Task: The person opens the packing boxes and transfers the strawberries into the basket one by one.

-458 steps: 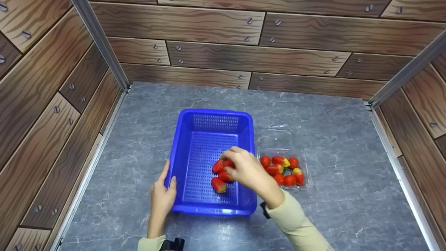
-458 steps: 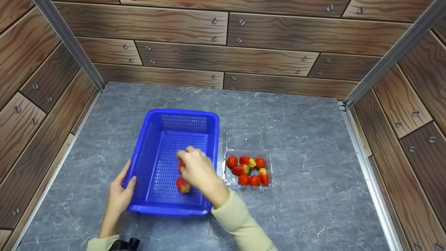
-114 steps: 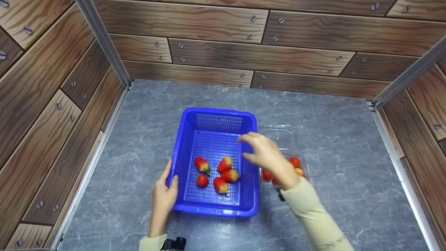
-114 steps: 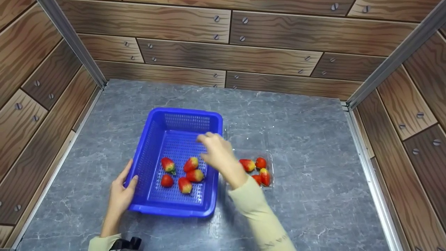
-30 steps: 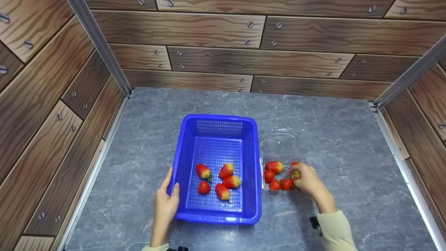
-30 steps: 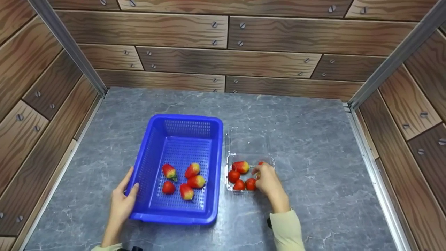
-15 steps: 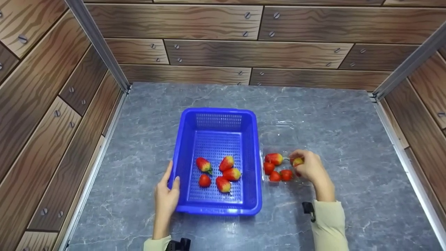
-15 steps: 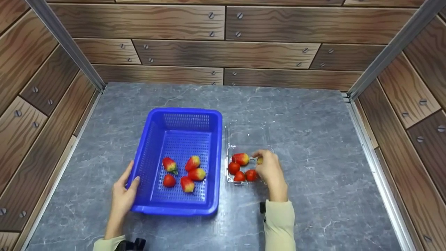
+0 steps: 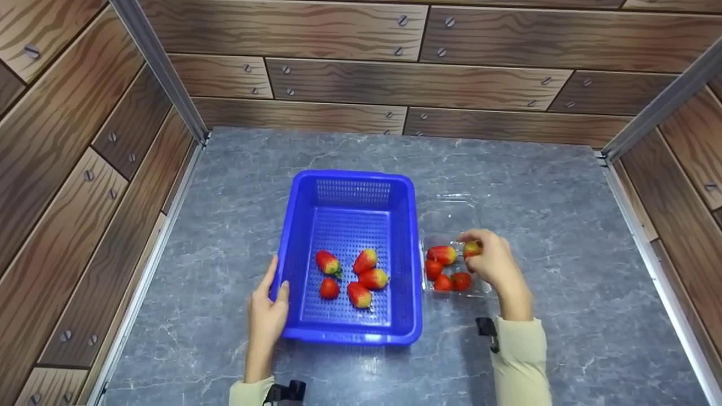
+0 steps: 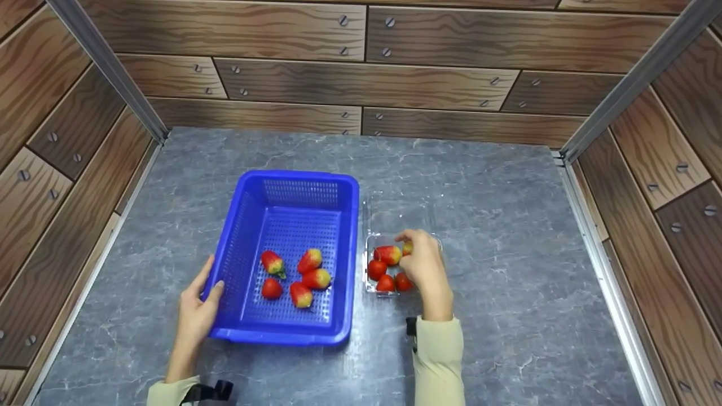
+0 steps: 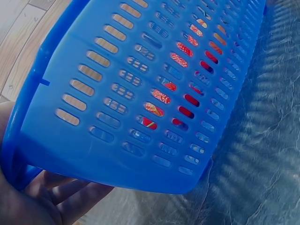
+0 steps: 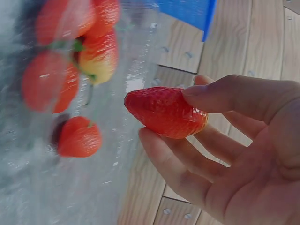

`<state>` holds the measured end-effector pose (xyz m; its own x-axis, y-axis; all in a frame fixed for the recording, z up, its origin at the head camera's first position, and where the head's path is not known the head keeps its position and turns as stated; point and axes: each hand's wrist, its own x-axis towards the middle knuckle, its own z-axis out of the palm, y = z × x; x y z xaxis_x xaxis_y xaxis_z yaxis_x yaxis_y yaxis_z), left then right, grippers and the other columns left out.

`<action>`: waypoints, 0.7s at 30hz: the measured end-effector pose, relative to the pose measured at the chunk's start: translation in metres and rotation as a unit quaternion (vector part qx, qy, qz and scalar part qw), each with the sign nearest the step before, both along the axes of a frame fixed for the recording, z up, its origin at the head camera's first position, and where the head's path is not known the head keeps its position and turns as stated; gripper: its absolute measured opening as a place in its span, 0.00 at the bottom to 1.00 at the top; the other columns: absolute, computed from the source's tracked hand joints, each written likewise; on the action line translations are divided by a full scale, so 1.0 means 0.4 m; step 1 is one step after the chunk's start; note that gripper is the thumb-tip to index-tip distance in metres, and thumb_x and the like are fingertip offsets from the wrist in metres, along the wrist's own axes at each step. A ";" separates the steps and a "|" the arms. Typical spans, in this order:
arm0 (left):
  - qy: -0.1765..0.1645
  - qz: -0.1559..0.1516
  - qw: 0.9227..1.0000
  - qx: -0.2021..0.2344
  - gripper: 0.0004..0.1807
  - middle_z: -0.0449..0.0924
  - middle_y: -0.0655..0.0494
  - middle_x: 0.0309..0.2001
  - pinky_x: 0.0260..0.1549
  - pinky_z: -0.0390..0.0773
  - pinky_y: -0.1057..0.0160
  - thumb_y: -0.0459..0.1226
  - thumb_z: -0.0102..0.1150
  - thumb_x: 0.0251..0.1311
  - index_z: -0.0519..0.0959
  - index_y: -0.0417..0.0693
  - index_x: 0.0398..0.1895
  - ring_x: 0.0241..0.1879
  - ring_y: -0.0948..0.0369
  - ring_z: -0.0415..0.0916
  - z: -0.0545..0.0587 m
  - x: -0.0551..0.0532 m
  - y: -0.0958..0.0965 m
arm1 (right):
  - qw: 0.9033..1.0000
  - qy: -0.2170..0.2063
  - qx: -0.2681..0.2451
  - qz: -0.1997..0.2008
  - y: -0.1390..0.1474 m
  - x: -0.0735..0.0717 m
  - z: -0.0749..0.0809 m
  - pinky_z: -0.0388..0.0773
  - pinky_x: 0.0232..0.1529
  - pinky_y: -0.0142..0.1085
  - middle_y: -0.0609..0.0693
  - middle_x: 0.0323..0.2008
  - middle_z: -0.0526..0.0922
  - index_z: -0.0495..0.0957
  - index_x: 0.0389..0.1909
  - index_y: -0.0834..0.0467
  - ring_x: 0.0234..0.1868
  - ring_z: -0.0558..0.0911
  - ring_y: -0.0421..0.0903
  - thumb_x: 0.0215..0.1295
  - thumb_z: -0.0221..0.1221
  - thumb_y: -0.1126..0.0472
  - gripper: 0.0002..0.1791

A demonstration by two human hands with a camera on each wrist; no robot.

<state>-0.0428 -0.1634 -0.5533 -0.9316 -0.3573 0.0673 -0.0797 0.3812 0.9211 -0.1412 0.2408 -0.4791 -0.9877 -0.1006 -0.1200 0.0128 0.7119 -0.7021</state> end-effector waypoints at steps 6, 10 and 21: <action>0.001 -0.001 1.000 0.007 0.32 0.70 0.45 0.67 0.65 0.66 0.48 0.27 0.57 0.64 0.69 0.51 0.71 0.65 0.45 0.69 0.002 -0.001 0.002 | 1.000 0.020 -0.005 0.007 -0.031 -0.006 0.042 0.76 0.26 0.36 0.63 0.43 0.81 0.81 0.51 0.66 0.31 0.75 0.52 0.42 0.54 0.82 0.30; -0.002 -0.003 1.000 0.007 0.32 0.70 0.44 0.67 0.66 0.66 0.47 0.27 0.57 0.64 0.69 0.51 0.72 0.65 0.45 0.68 0.003 -0.004 0.002 | 0.999 0.047 -0.005 0.020 -0.064 -0.008 0.070 0.75 0.31 0.39 0.63 0.47 0.81 0.82 0.51 0.65 0.39 0.75 0.55 0.45 0.55 0.81 0.28; -0.006 0.003 1.000 0.002 0.32 0.70 0.43 0.67 0.64 0.68 0.46 0.27 0.57 0.64 0.69 0.52 0.71 0.64 0.44 0.69 -0.001 -0.002 0.002 | 0.992 0.104 -0.016 0.074 -0.198 -0.014 0.117 0.74 0.56 0.53 0.60 0.49 0.83 0.83 0.48 0.63 0.53 0.78 0.58 0.45 0.59 0.79 0.25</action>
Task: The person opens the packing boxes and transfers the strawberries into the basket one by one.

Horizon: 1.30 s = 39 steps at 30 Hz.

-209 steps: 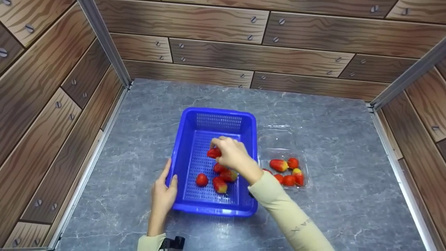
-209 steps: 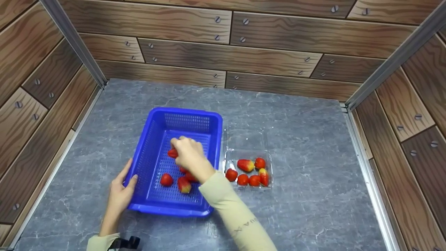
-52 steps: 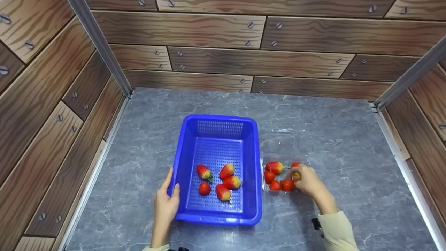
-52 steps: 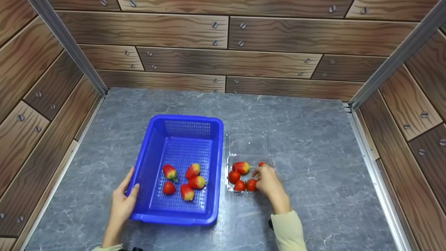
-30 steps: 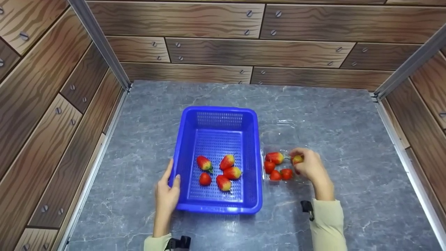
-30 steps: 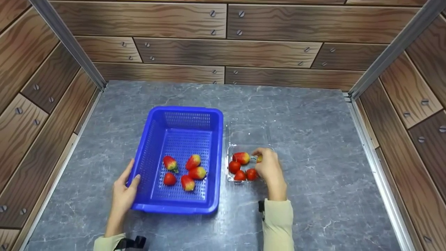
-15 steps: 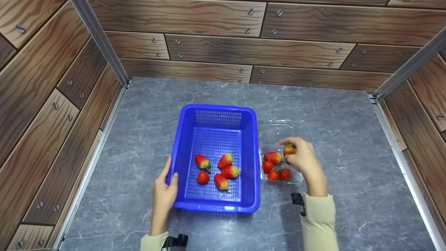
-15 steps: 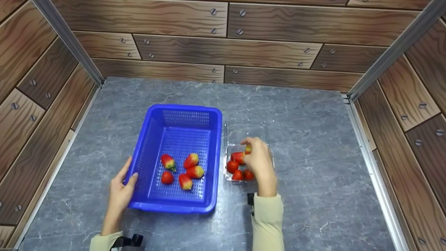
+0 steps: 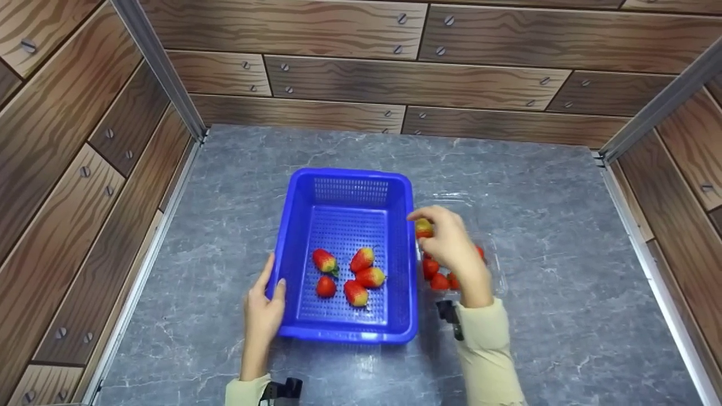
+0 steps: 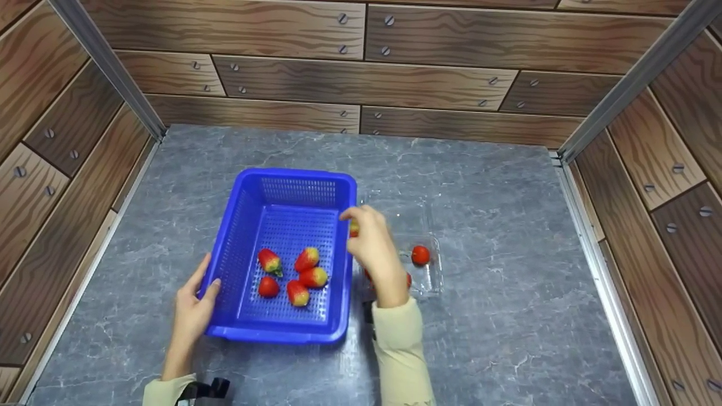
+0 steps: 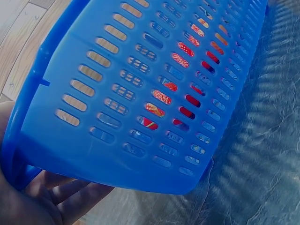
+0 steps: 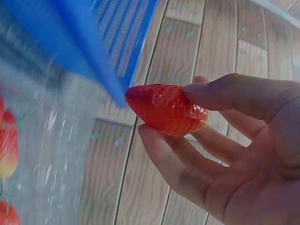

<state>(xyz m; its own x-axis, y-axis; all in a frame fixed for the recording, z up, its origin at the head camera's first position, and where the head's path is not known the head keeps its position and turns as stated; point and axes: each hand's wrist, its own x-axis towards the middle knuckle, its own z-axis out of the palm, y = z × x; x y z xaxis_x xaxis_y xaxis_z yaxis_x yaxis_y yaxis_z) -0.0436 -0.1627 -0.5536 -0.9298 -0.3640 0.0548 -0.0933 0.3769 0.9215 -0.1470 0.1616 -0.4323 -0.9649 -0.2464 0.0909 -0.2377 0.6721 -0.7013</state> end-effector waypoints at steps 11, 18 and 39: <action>0.014 0.003 1.000 -0.006 0.31 0.71 0.43 0.66 0.65 0.67 0.47 0.27 0.58 0.63 0.70 0.48 0.71 0.64 0.45 0.69 0.002 0.002 0.002 | 0.998 -0.001 0.004 0.055 -0.113 0.013 0.020 0.76 0.56 0.49 0.56 0.46 0.83 0.84 0.47 0.61 0.51 0.78 0.55 0.46 0.61 0.81 0.25; 0.018 0.006 1.000 -0.007 0.31 0.72 0.42 0.65 0.64 0.67 0.46 0.26 0.58 0.62 0.70 0.47 0.70 0.64 0.44 0.70 -0.002 0.003 0.002 | 0.993 -0.018 -0.005 0.120 -0.193 0.041 0.026 0.76 0.53 0.45 0.51 0.47 0.83 0.84 0.47 0.58 0.49 0.78 0.50 0.46 0.62 0.81 0.26; 0.011 0.006 1.000 -0.005 0.30 0.72 0.43 0.65 0.64 0.67 0.47 0.28 0.59 0.63 0.71 0.47 0.70 0.64 0.46 0.70 0.004 0.003 0.005 | 0.984 -0.062 0.066 0.154 -0.354 -0.073 -0.074 0.78 0.49 0.42 0.57 0.47 0.83 0.84 0.47 0.61 0.46 0.78 0.49 0.45 0.55 0.82 0.27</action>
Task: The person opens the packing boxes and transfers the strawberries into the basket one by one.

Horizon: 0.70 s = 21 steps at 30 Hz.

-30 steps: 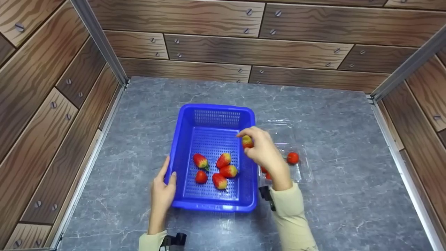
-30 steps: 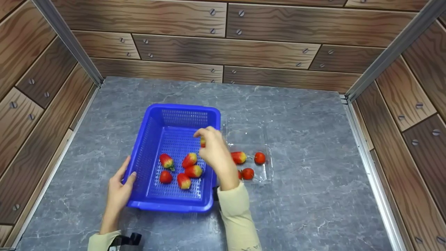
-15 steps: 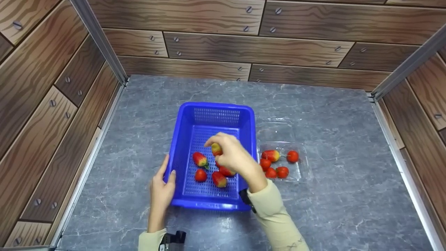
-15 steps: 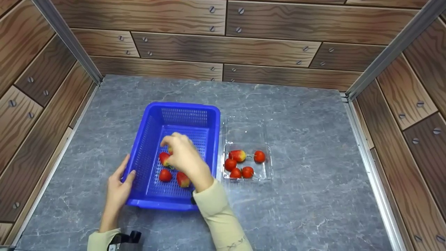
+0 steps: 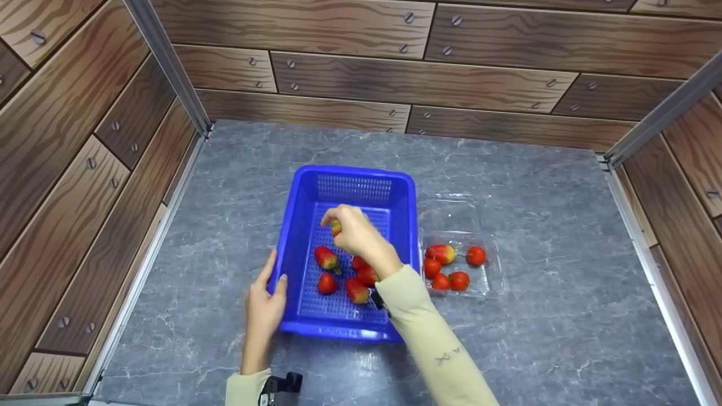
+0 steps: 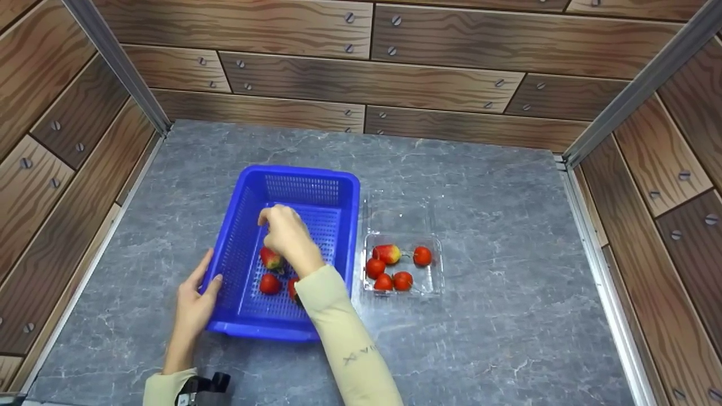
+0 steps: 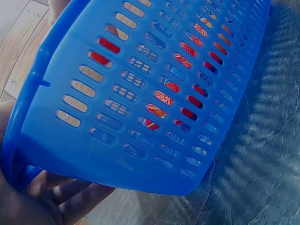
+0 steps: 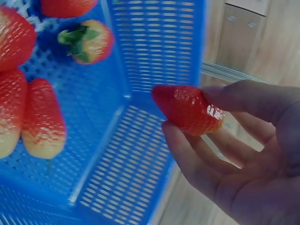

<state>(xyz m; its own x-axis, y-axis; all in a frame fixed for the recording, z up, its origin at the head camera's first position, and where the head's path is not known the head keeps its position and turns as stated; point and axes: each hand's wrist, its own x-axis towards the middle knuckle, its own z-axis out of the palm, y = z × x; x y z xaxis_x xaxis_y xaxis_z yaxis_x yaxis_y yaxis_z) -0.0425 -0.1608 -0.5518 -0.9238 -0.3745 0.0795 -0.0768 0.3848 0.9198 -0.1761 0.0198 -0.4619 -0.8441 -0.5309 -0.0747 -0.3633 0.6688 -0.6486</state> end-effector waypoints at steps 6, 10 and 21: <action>-0.004 -0.002 1.000 0.000 0.30 0.71 0.44 0.66 0.65 0.66 0.47 0.28 0.58 0.63 0.70 0.47 0.70 0.65 0.46 0.69 0.002 -0.001 -0.002 | 1.000 -0.006 0.003 -0.012 -0.017 -0.030 -0.078 0.78 0.46 0.44 0.59 0.42 0.83 0.84 0.47 0.62 0.43 0.78 0.52 0.46 0.55 0.81 0.26; -0.003 -0.002 1.000 0.004 0.30 0.71 0.43 0.65 0.65 0.66 0.47 0.27 0.58 0.63 0.70 0.47 0.70 0.64 0.45 0.69 0.001 0.000 -0.002 | 0.999 -0.030 0.006 -0.027 -0.021 -0.046 -0.133 0.79 0.49 0.44 0.59 0.44 0.84 0.83 0.47 0.64 0.47 0.80 0.55 0.47 0.53 0.82 0.26; -0.003 -0.002 1.000 0.004 0.31 0.71 0.42 0.65 0.64 0.68 0.45 0.27 0.58 0.63 0.70 0.47 0.71 0.64 0.43 0.70 -0.006 -0.002 -0.002 | 0.997 -0.061 0.028 -0.043 -0.022 -0.053 -0.191 0.80 0.49 0.43 0.59 0.45 0.84 0.84 0.47 0.63 0.47 0.79 0.53 0.49 0.54 0.82 0.24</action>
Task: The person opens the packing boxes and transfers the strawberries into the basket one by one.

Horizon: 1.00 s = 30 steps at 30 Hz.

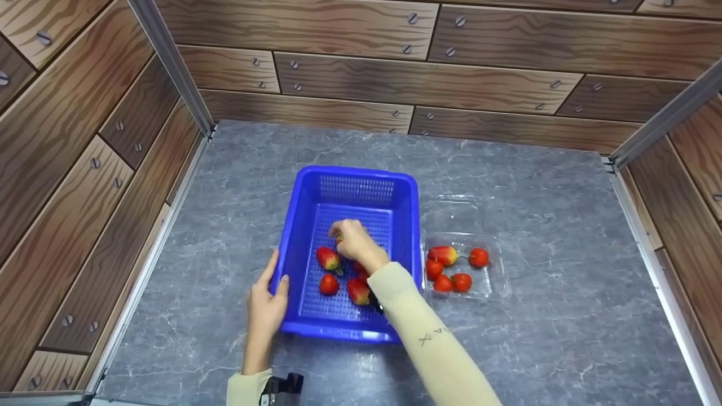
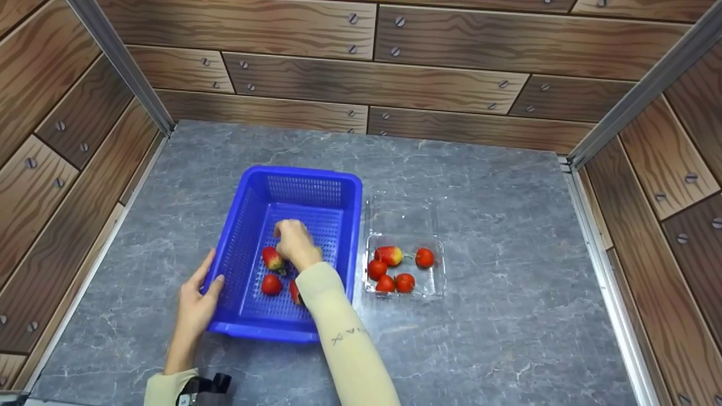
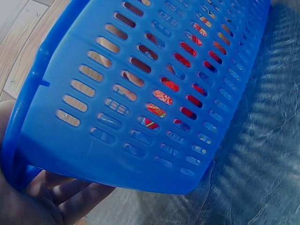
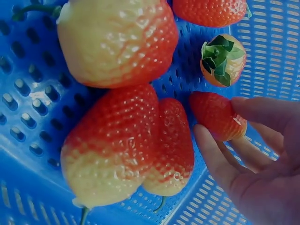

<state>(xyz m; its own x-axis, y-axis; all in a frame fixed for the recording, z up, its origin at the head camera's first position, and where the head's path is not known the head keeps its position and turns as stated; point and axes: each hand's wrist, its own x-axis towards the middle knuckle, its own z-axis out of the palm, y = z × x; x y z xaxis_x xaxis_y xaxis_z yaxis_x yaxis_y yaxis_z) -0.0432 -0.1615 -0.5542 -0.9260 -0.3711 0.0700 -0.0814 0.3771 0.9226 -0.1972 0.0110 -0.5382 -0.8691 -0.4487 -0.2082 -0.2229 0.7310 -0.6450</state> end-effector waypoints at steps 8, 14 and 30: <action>-0.001 0.001 1.000 0.000 0.31 0.71 0.43 0.66 0.63 0.68 0.46 0.27 0.58 0.63 0.70 0.49 0.71 0.64 0.44 0.70 0.002 0.000 0.001 | 1.000 0.004 -0.013 0.009 0.010 -0.003 0.023 0.77 0.54 0.46 0.60 0.47 0.83 0.84 0.45 0.64 0.51 0.80 0.56 0.57 0.61 0.72 0.14; 0.022 -0.001 1.000 -0.006 0.30 0.73 0.40 0.63 0.64 0.67 0.46 0.25 0.58 0.61 0.71 0.44 0.69 0.63 0.43 0.71 -0.003 -0.002 0.003 | 0.999 0.012 -0.039 0.012 0.029 -0.009 0.070 0.75 0.57 0.47 0.61 0.49 0.84 0.83 0.48 0.63 0.55 0.80 0.58 0.62 0.61 0.66 0.13; 0.015 0.004 1.000 -0.010 0.31 0.72 0.42 0.65 0.63 0.69 0.45 0.26 0.58 0.61 0.71 0.47 0.70 0.63 0.44 0.71 0.002 0.001 0.002 | 0.992 0.069 -0.108 -0.005 0.135 0.001 0.220 0.80 0.49 0.41 0.56 0.43 0.86 0.83 0.47 0.63 0.43 0.84 0.52 0.65 0.62 0.62 0.12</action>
<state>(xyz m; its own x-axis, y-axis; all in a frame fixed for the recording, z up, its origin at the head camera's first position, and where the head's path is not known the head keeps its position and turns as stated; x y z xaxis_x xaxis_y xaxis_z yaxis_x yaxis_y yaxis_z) -0.0429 -0.1606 -0.5532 -0.9201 -0.3774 0.1048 -0.0576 0.3951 0.9168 -0.1969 0.0651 -0.4503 -0.8876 -0.4604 0.0129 -0.3130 0.5826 -0.7500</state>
